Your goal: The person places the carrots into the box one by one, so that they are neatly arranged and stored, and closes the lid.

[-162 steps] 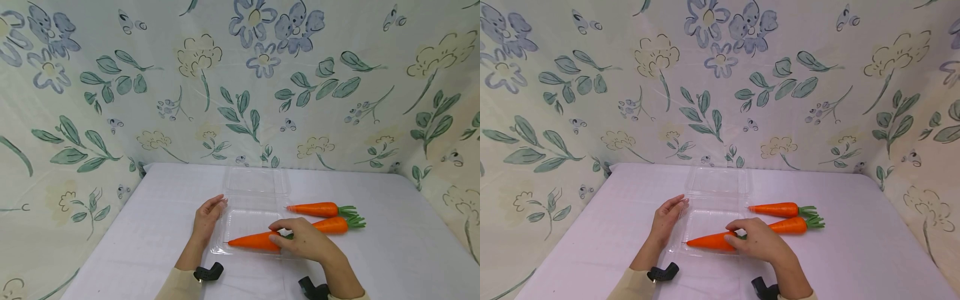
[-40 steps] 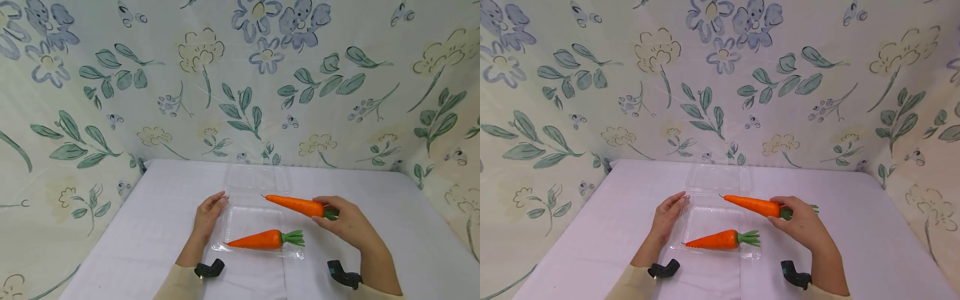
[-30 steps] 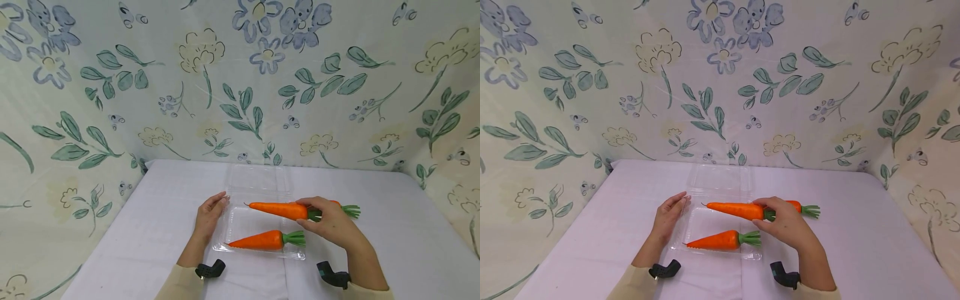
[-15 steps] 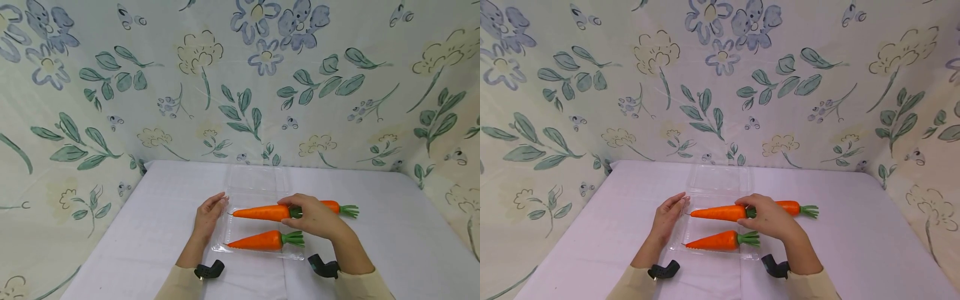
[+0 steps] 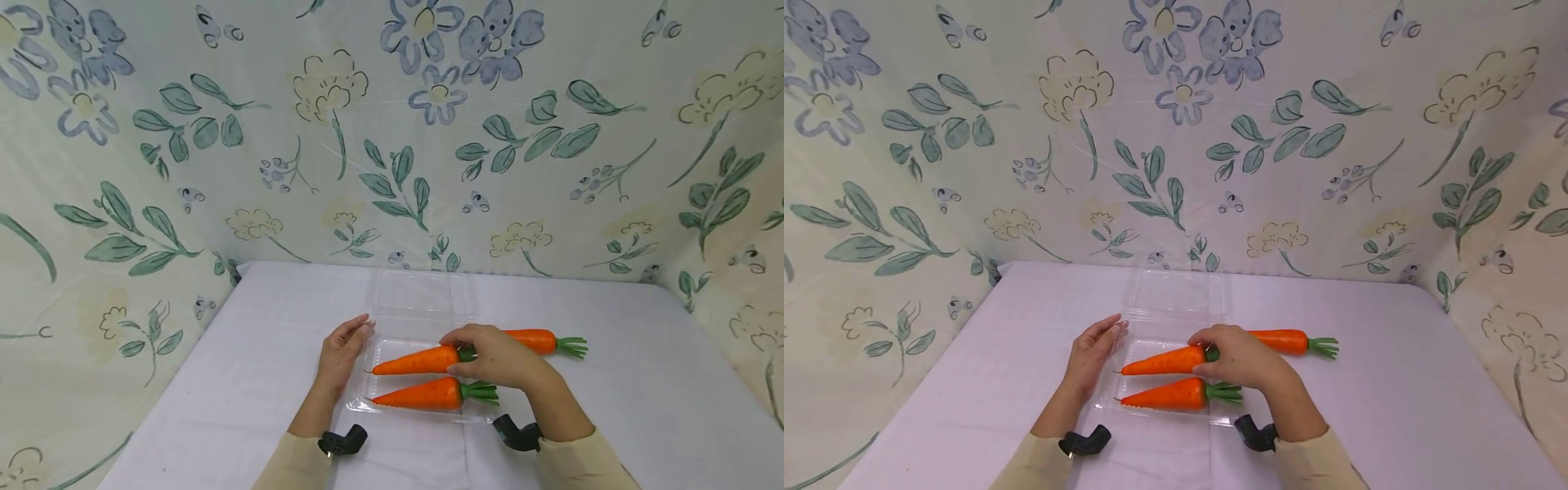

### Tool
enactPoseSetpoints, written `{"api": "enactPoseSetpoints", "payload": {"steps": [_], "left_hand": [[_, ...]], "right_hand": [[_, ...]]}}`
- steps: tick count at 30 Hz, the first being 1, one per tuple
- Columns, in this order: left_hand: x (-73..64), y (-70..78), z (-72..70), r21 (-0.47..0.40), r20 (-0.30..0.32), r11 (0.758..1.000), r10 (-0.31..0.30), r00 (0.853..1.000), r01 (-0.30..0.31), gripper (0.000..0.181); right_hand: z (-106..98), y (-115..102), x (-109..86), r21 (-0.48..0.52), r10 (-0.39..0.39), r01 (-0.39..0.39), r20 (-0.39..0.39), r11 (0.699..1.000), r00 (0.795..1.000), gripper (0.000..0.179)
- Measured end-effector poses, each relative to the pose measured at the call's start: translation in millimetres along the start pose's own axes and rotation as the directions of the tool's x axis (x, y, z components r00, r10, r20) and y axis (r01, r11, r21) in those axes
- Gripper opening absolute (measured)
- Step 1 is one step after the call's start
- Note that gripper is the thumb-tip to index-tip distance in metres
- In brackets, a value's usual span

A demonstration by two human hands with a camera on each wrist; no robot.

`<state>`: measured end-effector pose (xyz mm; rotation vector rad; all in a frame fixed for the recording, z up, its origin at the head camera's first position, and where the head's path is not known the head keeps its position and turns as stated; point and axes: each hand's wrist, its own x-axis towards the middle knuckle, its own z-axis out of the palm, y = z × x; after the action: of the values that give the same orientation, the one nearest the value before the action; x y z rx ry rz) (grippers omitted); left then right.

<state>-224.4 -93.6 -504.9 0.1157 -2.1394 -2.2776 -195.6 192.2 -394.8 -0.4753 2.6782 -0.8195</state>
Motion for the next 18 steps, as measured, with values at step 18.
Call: {"api": "enactPoseSetpoints", "payload": {"steps": [18], "left_hand": [[-0.2, 0.7, 1.7, -0.036, 0.000, 0.999, 0.010, 1.000, -0.010, 0.039]], "right_hand": [[7.2, -5.8, 0.1, -0.022, 0.078, -0.078, 0.048, 0.997, 0.996, 0.039]]}}
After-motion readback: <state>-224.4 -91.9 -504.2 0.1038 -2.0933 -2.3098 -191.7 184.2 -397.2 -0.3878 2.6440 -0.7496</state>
